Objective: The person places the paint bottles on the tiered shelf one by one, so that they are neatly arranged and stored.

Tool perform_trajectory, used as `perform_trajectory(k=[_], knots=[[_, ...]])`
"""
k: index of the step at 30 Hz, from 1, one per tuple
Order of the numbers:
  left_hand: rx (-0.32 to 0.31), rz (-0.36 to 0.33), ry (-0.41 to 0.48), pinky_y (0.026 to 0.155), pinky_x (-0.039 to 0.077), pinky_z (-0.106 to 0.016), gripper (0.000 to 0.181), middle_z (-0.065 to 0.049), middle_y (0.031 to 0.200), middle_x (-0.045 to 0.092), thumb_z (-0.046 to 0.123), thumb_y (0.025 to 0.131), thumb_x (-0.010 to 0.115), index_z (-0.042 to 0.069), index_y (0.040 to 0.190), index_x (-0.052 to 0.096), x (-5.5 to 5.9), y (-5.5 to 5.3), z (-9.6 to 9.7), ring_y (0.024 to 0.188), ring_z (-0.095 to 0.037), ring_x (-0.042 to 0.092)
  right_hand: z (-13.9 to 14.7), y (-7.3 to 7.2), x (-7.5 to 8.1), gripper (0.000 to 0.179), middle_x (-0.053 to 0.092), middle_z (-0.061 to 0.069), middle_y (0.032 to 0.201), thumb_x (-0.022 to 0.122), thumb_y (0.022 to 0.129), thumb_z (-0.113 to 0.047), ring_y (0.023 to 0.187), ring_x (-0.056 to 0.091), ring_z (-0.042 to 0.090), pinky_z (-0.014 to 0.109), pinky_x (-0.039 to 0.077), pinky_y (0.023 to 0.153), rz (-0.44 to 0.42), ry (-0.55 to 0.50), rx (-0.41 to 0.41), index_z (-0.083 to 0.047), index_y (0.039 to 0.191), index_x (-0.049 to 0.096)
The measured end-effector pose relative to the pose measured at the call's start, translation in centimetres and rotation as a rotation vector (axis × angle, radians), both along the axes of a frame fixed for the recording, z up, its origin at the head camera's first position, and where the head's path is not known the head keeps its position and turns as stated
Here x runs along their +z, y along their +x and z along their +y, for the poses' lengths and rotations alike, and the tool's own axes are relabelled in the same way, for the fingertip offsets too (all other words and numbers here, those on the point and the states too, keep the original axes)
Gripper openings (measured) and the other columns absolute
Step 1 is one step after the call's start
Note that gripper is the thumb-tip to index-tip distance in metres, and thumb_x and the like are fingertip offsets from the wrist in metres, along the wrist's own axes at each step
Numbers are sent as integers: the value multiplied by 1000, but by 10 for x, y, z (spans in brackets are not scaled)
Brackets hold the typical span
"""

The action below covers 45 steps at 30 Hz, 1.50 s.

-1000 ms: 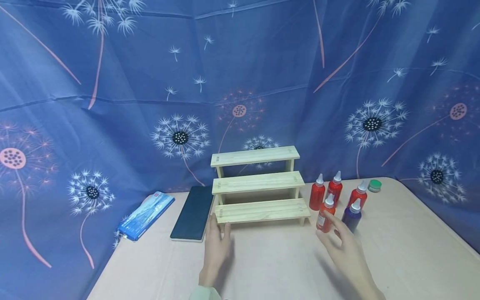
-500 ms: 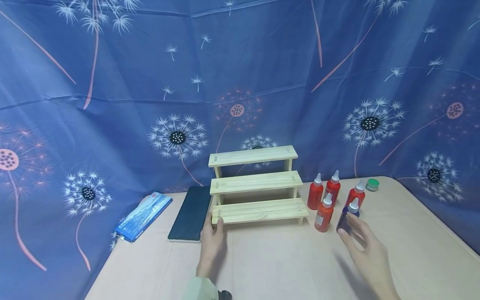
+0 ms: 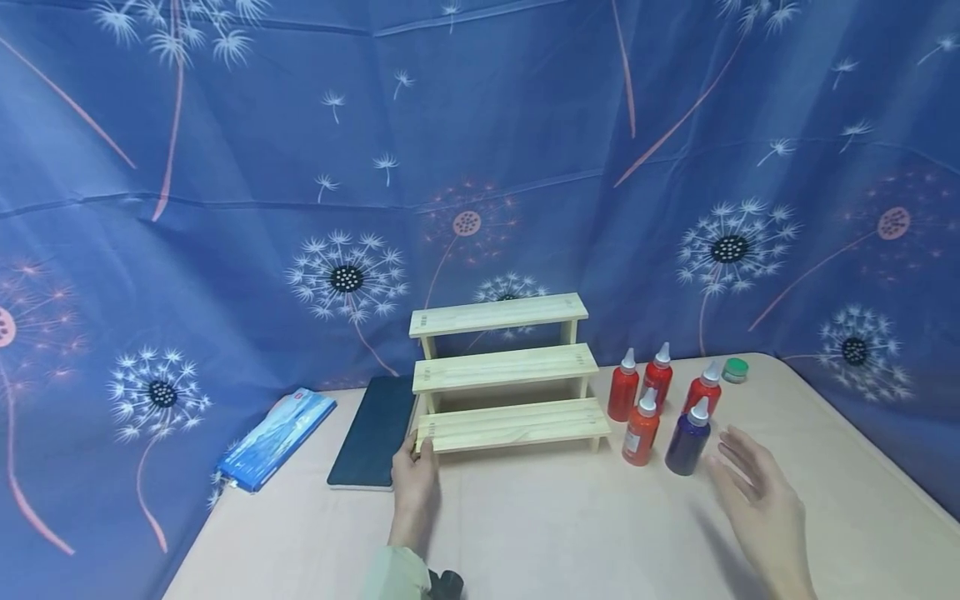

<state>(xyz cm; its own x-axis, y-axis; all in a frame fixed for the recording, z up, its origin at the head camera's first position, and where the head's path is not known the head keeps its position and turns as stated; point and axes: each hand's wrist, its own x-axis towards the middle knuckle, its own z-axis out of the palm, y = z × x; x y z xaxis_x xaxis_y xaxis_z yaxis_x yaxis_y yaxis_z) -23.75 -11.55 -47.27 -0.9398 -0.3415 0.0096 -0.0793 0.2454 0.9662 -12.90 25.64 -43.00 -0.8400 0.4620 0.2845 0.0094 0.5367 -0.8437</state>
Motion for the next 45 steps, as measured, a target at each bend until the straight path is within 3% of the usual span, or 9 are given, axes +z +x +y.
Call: perform_trajectory(k=[4,10,14,16,18,31,38,45], knots=[[0,-7,73,105,47,-48,46,-31,135,52,14,104,46,-13,141,39,2,1,-7,126,-40,52,1,-5,-1,63,46,19,146,59,98,-33,119,46,-12,-7,38,84,-18,-65,-39,-16,153,32],[17,-11,148,112,40,-49,48,-30,145,42,12,103,45,-12,143,36,5,5,-19,136,-41,39,1,-18,-4,72,40,18,152,60,97,-38,138,42,26,1,40,95,-80,-178,-49,-16,155,24],[19,-4,160,114,36,-51,48,-30,148,38,11,103,46,-13,143,36,7,6,-25,140,-43,33,2,-27,-8,78,33,20,155,61,96,-38,140,36,37,31,39,113,-124,-190,-11,-13,157,18],[14,5,171,114,35,-51,48,-31,148,37,10,102,47,-14,143,35,7,6,-26,140,-43,31,3,-32,-10,80,31,22,155,61,96,-38,140,34,39,48,37,112,-135,-184,14,-12,157,15],[11,13,174,115,34,-52,48,-32,148,36,9,102,47,-15,142,35,8,5,-27,141,-44,30,3,-36,-12,83,29,23,156,62,96,-38,140,33,41,55,37,110,-146,-173,39,-11,157,14],[17,20,148,111,40,-49,46,-30,146,40,9,102,48,-13,141,39,2,1,-18,138,-41,37,10,-57,-24,87,28,31,153,63,95,-40,137,32,51,60,38,107,-177,-69,151,-4,156,13],[-1,16,150,111,41,-49,45,-29,146,41,10,102,48,-11,141,41,-4,-2,-7,138,-43,36,19,-65,-32,88,23,31,154,64,95,-36,138,27,52,64,35,107,-282,-30,112,-2,155,10],[7,25,158,111,40,-50,44,-31,145,41,8,101,48,-13,140,41,-5,-2,-2,138,-45,34,20,-67,-33,83,25,33,152,63,96,-31,135,30,55,62,39,105,-296,-27,108,-1,155,13]])
